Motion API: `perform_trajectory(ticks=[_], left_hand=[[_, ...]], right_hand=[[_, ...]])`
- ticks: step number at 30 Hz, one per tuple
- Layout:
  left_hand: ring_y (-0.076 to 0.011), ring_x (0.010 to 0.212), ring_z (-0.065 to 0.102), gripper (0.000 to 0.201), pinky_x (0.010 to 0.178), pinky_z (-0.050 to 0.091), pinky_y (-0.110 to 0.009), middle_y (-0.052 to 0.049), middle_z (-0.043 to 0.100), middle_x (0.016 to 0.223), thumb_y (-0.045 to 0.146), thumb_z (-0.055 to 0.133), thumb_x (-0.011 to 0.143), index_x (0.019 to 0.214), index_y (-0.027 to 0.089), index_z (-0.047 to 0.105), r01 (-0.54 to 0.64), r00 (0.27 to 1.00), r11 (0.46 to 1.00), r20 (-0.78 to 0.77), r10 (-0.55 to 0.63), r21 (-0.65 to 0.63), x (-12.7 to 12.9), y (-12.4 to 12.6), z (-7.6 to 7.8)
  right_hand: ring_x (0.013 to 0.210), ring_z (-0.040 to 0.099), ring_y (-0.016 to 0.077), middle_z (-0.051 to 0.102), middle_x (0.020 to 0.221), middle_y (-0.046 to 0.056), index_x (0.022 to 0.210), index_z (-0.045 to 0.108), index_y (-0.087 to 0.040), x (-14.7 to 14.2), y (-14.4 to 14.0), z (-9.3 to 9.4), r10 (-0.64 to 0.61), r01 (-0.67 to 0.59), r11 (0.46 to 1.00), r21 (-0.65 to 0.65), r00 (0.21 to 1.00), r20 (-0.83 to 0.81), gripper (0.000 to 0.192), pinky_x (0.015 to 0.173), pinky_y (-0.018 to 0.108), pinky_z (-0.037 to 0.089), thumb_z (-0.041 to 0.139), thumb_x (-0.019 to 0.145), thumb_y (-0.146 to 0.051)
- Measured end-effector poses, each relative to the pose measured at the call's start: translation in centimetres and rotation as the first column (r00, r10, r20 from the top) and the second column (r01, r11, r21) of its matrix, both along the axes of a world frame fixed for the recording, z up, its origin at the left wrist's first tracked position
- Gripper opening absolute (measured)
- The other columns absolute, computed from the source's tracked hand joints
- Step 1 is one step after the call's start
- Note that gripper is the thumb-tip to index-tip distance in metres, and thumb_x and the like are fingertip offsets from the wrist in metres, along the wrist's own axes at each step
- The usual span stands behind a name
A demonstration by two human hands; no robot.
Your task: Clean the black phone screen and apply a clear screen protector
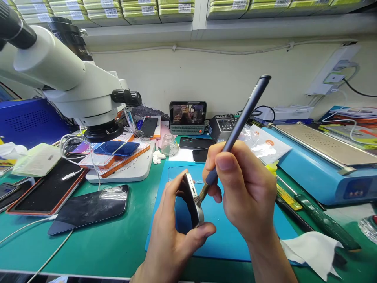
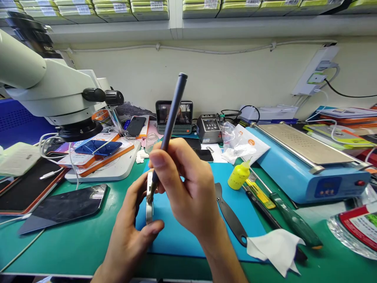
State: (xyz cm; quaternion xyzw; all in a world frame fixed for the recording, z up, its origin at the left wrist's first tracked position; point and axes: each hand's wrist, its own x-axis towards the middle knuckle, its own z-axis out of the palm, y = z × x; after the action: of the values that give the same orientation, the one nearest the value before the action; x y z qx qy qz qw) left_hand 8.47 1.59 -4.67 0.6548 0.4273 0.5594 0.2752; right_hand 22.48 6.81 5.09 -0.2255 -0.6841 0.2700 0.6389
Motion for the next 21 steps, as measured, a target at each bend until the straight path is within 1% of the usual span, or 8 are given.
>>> perform_trajectory(ticks=[3, 6, 10, 15, 18, 21], left_hand=[[-0.0336, 0.143, 0.059, 0.085, 0.111, 0.055, -0.045, -0.007, 0.055, 0.162, 0.067, 0.076, 0.093, 0.164, 0.038, 0.039, -0.014, 1.0, 1.0, 0.006, 0.014, 0.0, 0.06, 0.01, -0.03], [-0.0322, 0.143, 0.059, 0.085, 0.109, 0.056, -0.042, -0.005, 0.054, 0.163, 0.069, 0.077, 0.092, 0.164, 0.042, 0.039, -0.012, 1.0, 1.0, -0.006, 0.012, 0.01, 0.09, 0.11, -0.04], [-0.0298, 0.143, 0.059, 0.081, 0.11, 0.055, -0.04, -0.002, 0.054, 0.163, 0.068, 0.074, 0.095, 0.163, 0.046, 0.038, -0.018, 1.0, 1.0, -0.006, 0.018, 0.004, 0.09, 0.11, -0.01], [-0.03, 0.145, 0.058, 0.08, 0.114, 0.053, -0.041, -0.002, 0.054, 0.163, 0.07, 0.074, 0.094, 0.162, 0.046, 0.039, -0.026, 1.0, 1.0, 0.006, 0.026, 0.004, 0.21, -0.17, 0.06], [-0.031, 0.146, 0.057, 0.08, 0.113, 0.054, -0.042, -0.002, 0.054, 0.164, 0.07, 0.073, 0.094, 0.163, 0.045, 0.039, -0.022, 1.0, 1.0, 0.011, 0.022, -0.001, 0.21, -0.15, 0.08], [-0.0319, 0.145, 0.058, 0.081, 0.11, 0.056, -0.042, -0.004, 0.054, 0.164, 0.069, 0.073, 0.095, 0.164, 0.044, 0.039, -0.015, 1.0, 1.0, -0.006, 0.015, -0.006, 0.08, -0.03, 0.01]], right_hand=[[0.05, 0.054, 0.0038, 0.055, 0.07, -0.008, 0.094, 0.062, -0.024, -0.08, -0.07, 0.04, -0.021, 0.021, 1.0, 0.012, 1.0, -0.009, 0.024, 0.04, 0.015, 0.041, 0.058, 0.113, -0.039], [0.048, 0.053, 0.0044, 0.055, 0.068, -0.008, 0.092, 0.062, -0.024, -0.16, -0.25, 0.17, -0.02, 0.02, 1.0, -0.022, 1.0, -0.001, 0.027, 0.038, 0.016, 0.039, 0.058, 0.112, -0.042], [0.051, 0.056, 0.0044, 0.056, 0.069, -0.008, 0.093, 0.063, -0.024, -0.08, -0.27, 0.19, -0.051, 0.05, 0.999, -0.021, 0.999, -0.018, 0.026, 0.04, 0.015, 0.042, 0.059, 0.112, -0.041], [0.053, 0.057, 0.0034, 0.057, 0.071, -0.007, 0.093, 0.063, -0.023, 0.15, -0.14, 0.01, -0.014, 0.013, 1.0, -0.017, 0.999, -0.029, 0.026, 0.041, 0.013, 0.043, 0.058, 0.113, -0.039], [0.052, 0.056, 0.0036, 0.057, 0.07, -0.007, 0.092, 0.063, -0.023, 0.21, -0.19, -0.05, 0.007, -0.007, 1.0, -0.02, 1.0, -0.019, 0.028, 0.04, 0.013, 0.043, 0.057, 0.113, -0.04], [0.051, 0.057, 0.0045, 0.057, 0.07, -0.007, 0.093, 0.063, -0.023, 0.17, -0.25, -0.03, -0.026, 0.025, 1.0, -0.012, 0.999, -0.029, 0.026, 0.04, 0.015, 0.043, 0.058, 0.113, -0.04]])
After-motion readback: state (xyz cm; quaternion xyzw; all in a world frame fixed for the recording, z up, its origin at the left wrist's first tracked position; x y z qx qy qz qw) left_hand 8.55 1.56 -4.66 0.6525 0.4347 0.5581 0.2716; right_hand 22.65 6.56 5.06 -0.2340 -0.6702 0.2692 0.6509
